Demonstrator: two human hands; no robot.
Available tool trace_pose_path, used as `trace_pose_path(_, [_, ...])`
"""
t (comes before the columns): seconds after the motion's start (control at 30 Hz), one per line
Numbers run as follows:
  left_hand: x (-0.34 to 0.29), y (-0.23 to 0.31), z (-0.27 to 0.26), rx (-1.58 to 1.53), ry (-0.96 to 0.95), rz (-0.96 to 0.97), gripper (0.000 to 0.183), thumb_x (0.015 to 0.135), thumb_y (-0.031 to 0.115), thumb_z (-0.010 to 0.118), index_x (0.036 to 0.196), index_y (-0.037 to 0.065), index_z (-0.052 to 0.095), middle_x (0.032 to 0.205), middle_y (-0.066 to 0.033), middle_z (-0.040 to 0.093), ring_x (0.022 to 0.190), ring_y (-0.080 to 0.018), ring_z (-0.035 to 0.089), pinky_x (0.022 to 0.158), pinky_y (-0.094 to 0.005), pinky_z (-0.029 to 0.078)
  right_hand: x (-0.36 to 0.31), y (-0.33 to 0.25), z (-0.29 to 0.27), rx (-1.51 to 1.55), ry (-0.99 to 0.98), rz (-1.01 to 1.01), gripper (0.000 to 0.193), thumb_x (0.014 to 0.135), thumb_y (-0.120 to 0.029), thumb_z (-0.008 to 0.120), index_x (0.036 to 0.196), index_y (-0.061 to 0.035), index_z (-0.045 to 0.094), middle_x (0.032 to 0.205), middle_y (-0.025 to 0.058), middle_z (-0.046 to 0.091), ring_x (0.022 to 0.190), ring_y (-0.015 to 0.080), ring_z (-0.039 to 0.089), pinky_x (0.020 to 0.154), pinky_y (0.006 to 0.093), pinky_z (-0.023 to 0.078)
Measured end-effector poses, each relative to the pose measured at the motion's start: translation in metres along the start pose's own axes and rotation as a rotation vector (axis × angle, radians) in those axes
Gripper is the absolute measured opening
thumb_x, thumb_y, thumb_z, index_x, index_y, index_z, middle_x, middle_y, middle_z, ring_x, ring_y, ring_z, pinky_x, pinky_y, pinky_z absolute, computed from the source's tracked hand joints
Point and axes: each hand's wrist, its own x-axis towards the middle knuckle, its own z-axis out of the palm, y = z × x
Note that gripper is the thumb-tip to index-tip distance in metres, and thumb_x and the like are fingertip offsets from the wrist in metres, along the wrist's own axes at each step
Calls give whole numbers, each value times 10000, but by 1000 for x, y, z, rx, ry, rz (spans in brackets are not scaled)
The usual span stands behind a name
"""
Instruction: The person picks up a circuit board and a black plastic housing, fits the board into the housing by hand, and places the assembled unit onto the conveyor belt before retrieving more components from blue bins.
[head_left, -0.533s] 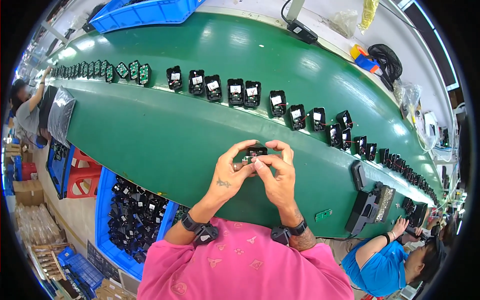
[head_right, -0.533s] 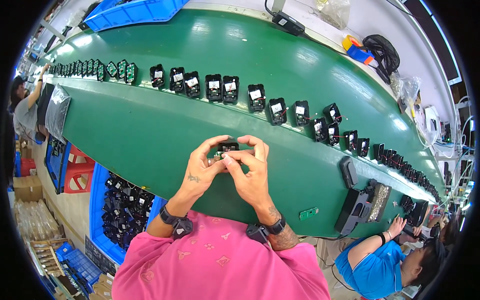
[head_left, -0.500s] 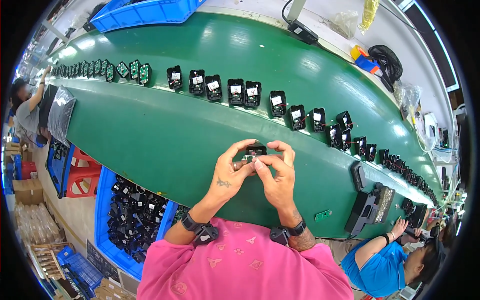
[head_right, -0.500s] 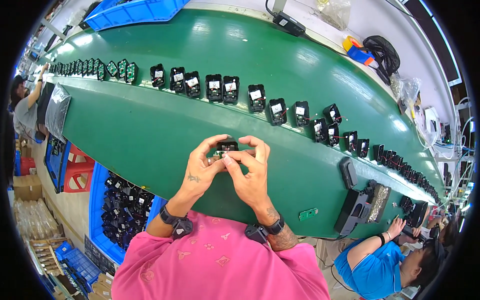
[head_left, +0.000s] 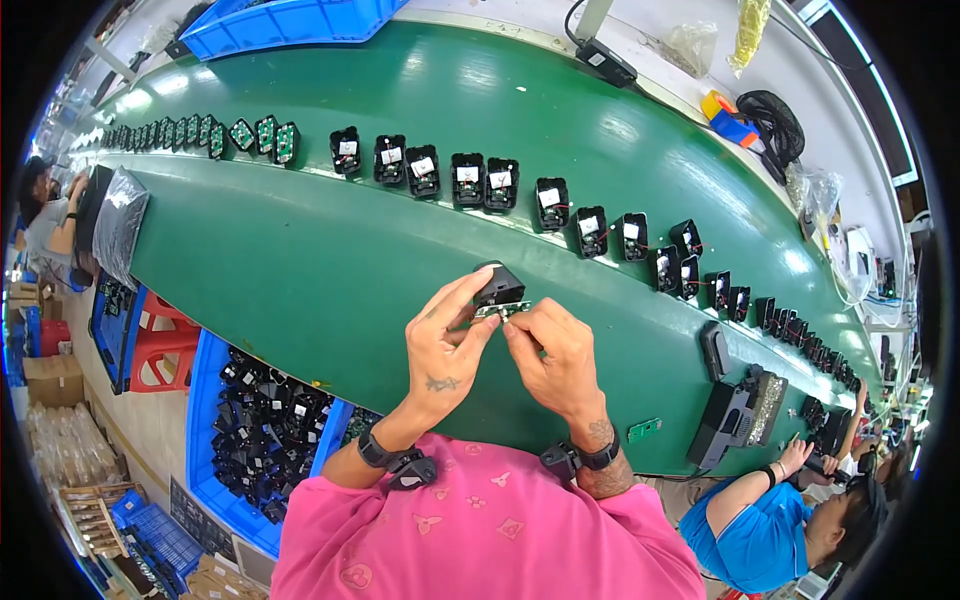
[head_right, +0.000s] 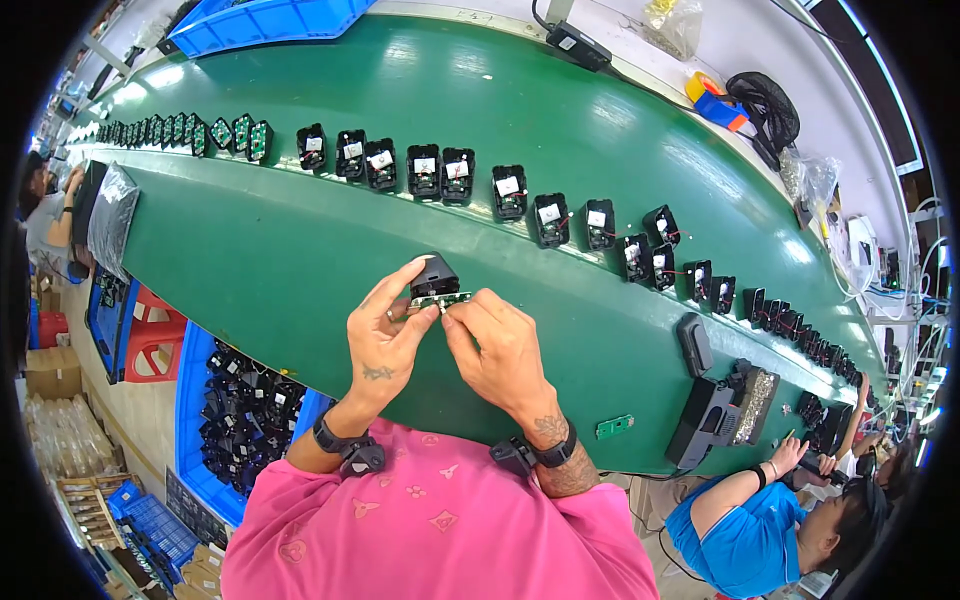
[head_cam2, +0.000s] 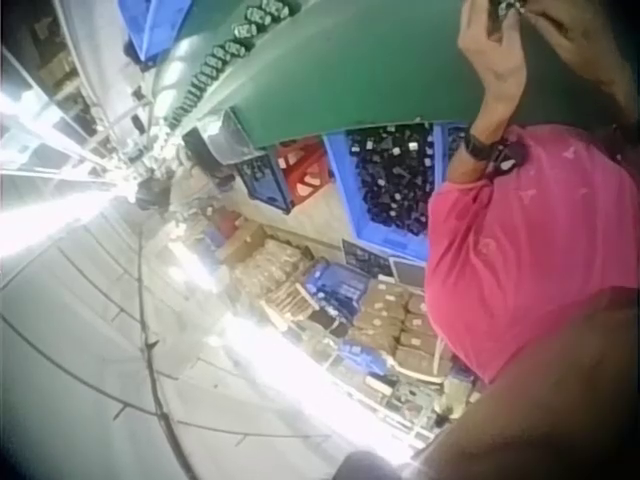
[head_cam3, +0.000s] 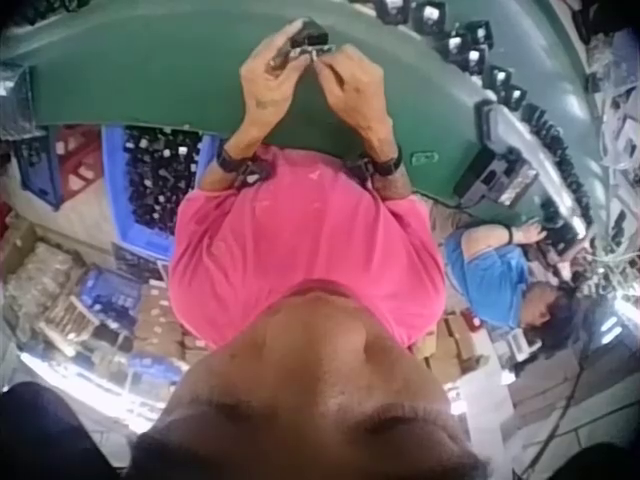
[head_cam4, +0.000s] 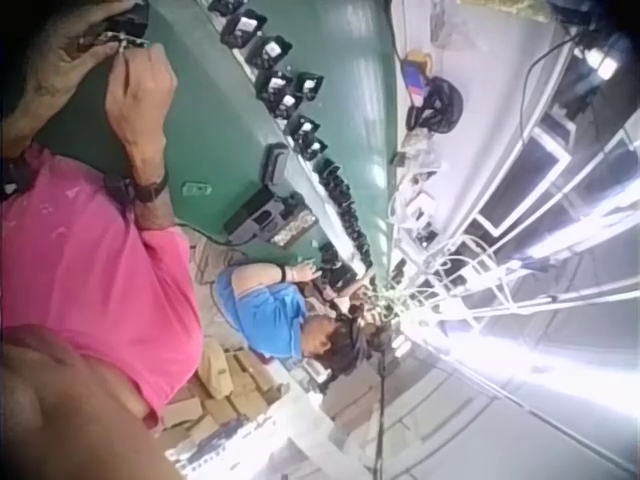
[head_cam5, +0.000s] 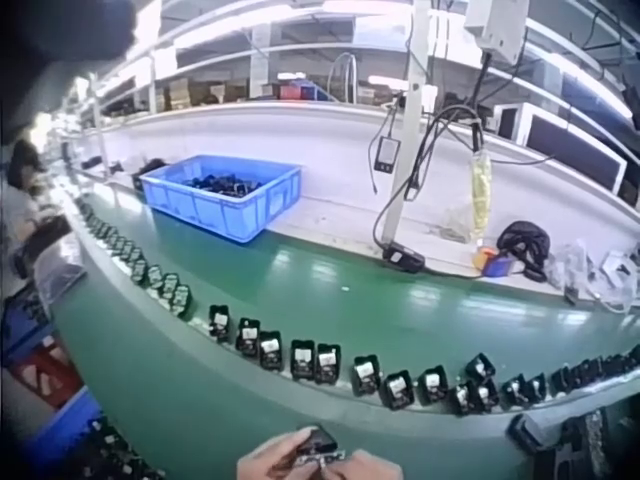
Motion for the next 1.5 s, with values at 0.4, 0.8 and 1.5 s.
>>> trace_pose_path(0.4, [2, 11, -8, 63, -125, -9, 483, 826, -107, 658, 1281, 54, 636, 1220, -149, 632, 1024, -207, 683, 843, -296, 599, -2, 4, -6, 86, -74, 63, 34, 801, 27, 681, 811, 13, 652, 730, 65, 595, 547, 153, 544, 489, 289, 415])
trace_pose_path(0.8, [-2, 3, -2, 517, -106, 153, 478, 821, -98, 670, 1273, 56, 643, 1188, -141, 610, 975, -210, 692, 788, -292, 606, -5, 6, 7, -14, -8, 81, 65, 815, -3, 675, 795, 12, 616, 677, 102, 542, 559, 245, 533, 512, 363, 416])
trace_pose_path(1.5, [3, -20, -20, 239, -148, 61, 628, 783, -84, 635, 1380, 95, 556, 1258, -129, 550, 1005, -199, 655, 789, -285, 578, -15, 23, 20, 795, -10, 518, 114, 928, -27, 648, 1013, 49, 650, 819, 39, 654, 621, 74, 566, 526, 217, 447])
